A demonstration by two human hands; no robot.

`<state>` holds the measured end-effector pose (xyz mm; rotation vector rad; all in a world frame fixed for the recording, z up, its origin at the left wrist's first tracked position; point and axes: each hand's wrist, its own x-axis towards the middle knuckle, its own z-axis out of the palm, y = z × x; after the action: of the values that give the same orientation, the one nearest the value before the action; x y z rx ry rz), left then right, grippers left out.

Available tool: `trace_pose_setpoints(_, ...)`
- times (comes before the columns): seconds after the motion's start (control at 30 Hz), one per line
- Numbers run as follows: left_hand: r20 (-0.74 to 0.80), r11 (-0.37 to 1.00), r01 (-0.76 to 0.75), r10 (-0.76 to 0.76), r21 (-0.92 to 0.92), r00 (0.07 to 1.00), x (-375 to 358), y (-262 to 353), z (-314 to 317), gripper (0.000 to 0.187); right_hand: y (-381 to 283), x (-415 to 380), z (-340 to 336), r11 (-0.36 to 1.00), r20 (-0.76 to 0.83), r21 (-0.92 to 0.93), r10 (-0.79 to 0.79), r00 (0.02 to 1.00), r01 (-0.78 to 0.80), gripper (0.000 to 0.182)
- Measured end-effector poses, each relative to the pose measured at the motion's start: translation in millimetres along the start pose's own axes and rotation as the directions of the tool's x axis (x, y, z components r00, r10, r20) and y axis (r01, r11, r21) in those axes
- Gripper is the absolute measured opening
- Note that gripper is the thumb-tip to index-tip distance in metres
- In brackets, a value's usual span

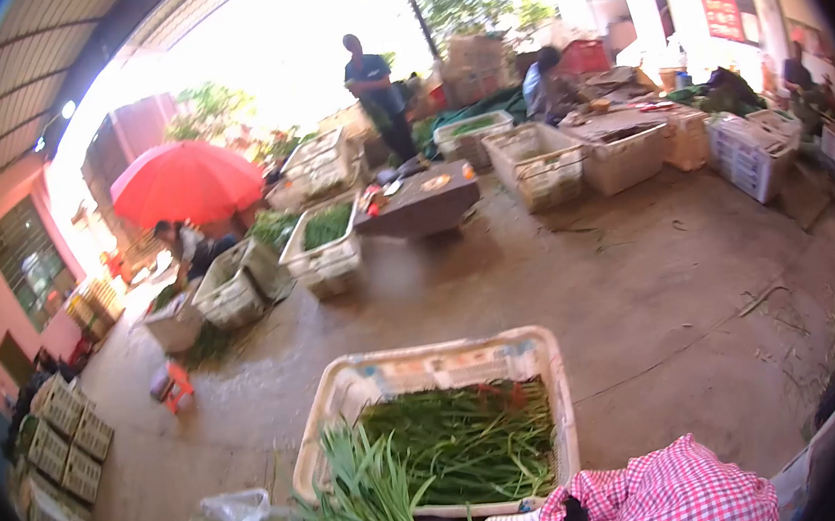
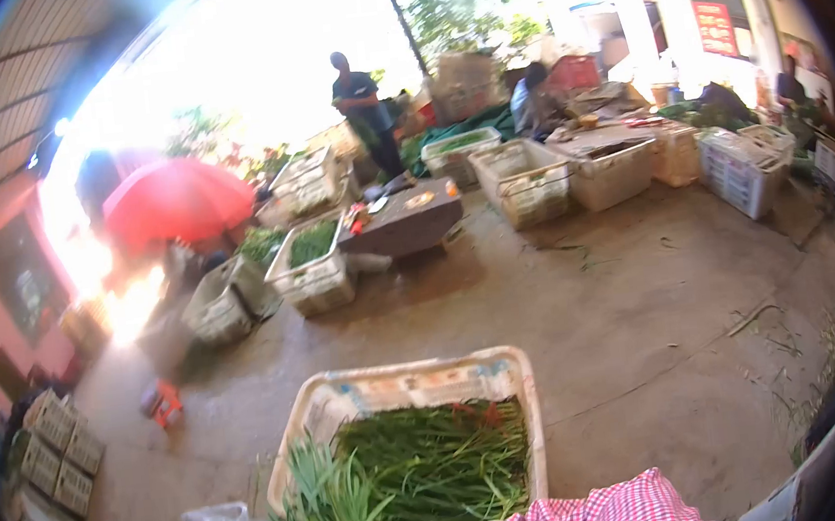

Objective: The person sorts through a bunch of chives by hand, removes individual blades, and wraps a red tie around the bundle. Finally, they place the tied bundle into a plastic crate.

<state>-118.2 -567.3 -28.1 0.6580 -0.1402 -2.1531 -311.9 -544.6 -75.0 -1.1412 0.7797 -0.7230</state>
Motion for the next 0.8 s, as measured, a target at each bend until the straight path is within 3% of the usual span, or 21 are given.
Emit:
trace_pose_setpoints(0.03, -0.031, 0.999, -0.039, 0.039, 0.002, 0.999, -3.9, 8.6, 6.6, 0.043, -1.9, 4.9, -1.8, 0.997, 0.037, -0.015, 0.077, 0.996, -0.077, 0.024)
trace_pose_setpoints(0.07, 0.038, 0.994, -0.112, 0.111, 0.018, 0.993, -4.6, 18.2, -0.4, 0.039, -4.7, 10.6, -1.2, 0.987, 0.089, -0.034, 0.158, 0.983, -0.155, 0.027)
trace_pose_setpoints(0.13, -0.034, 0.937, -0.331, 0.337, 0.111, 0.941, -13.6, 37.2, 14.6, 0.038, -6.2, 20.5, 7.5, 0.968, 0.178, -0.018, 0.249, 0.952, -0.25, 0.028)
trace_pose_setpoints(0.2, -0.024, 0.919, -0.351, 0.361, 0.182, 0.932, -27.1, 60.2, 6.3, 0.033, -3.4, 28.5, 21.0, 0.963, 0.23, -0.025, 0.268, 0.936, -0.269, 0.027)
trace_pose_setpoints(0.23, -0.108, 0.918, -0.311, 0.345, 0.245, 0.933, -38.1, 69.2, 10.4, 0.031, -2.2, 31.1, 29.0, 0.964, 0.248, -0.072, 0.266, 0.931, -0.256, 0.028)
trace_pose_setpoints(0.27, -0.127, 0.92, -0.311, 0.347, 0.236, 0.929, -45.4, 78.5, 3.0, 0.031, -3.6, 33.4, 37.2, 0.918, 0.311, -0.394, 0.179, 0.933, -0.045, 0.028)
trace_pose_setpoints(0.3, -0.139, 0.924, -0.305, 0.342, 0.229, 0.929, -50.4, 88.4, -7.2, 0.031, -1.8, 35.8, 49.9, 0.857, 0.448, -0.487, 0.081, 0.891, 0.167, 0.027)
trace_pose_setpoints(0.37, -0.211, 0.878, -0.267, 0.371, 0.398, 0.904, -71.7, 108.8, -23.0, 0.032, -25.6, 36.6, 74.5, 0.749, 0.673, -0.624, 0.371, 0.64, 0.221, 0.029)
trace_pose_setpoints(0.4, -0.244, 0.837, -0.33, 0.463, 0.436, 0.852, -78.6, 111.0, -26.4, 0.033, -9.6, 41.2, 87.2, 0.696, 0.728, -0.648, 0.446, 0.52, 0.31, 0.028)
trace_pose_setpoints(0.43, -0.263, 0.83, -0.342, 0.484, 0.441, 0.835, -87.8, 112.8, -30.8, 0.033, -2.6, 43.8, 91.6, 0.55, 0.776, -0.625, 0.365, 0.514, 0.554, 0.042)
trace_pose_setpoints(0.5, -0.185, 0.642, -0.389, 0.642, 0.661, 0.744, -105.2, 116.4, -39.3, 0.036, -43.4, 47.5, 94.7, 0.531, 0.667, -0.73, 0.419, 0.616, 0.43, 0.062)
trace_pose_setpoints(0.53, -0.205, 0.641, -0.397, 0.659, 0.657, 0.724, -113.0, 114.7, -45.8, 0.039, -30.7, 60.7, 89.1, 0.552, 0.695, -0.679, 0.269, 0.667, 0.484, 0.076)
trace_pose_setpoints(0.57, -0.199, 0.613, -0.354, 0.652, 0.706, 0.732, -121.9, 116.3, -53.9, 0.041, -25.1, 70.9, 84.3, 0.671, 0.638, -0.615, 0.116, 0.761, 0.413, 0.075)
trace_pose_setpoints(0.63, -0.22, 0.637, -0.321, 0.62, 0.701, 0.753, -134.9, 110.8, -65.5, 0.043, -17.4, 90.3, 78.8, 0.938, 0.484, -0.28, -0.043, 0.874, 0.202, 0.078)
trace_pose_setpoints(0.7, -0.167, 0.537, -0.352, 0.696, 0.767, 0.698, -138.4, 103.5, -97.2, 0.04, -2.1, 112.9, 82.4, 0.997, 0.337, 0.064, -0.052, 0.94, 0.032, 0.082)
trace_pose_setpoints(0.73, -0.222, 0.544, -0.252, 0.659, 0.801, 0.718, -142.0, 98.5, -96.4, 0.04, 3.2, 120.0, 81.2, 1.0, 0.359, 0.022, 0.003, 0.933, -0.012, 0.082)
trace_pose_setpoints(0.77, -0.198, 0.533, -0.233, 0.629, 0.813, 0.751, -140.7, 93.7, -91.1, 0.041, -4.9, 116.3, 89.8, 0.992, 0.387, 0.129, -0.034, 0.922, -0.017, 0.082)
trace_pose_setpoints(0.8, -0.173, 0.612, -0.306, 0.598, 0.729, 0.782, -133.2, 88.0, -88.6, 0.044, 2.1, 122.5, 92.2, 0.993, 0.439, 0.057, -0.12, 0.89, 0.106, 0.081)
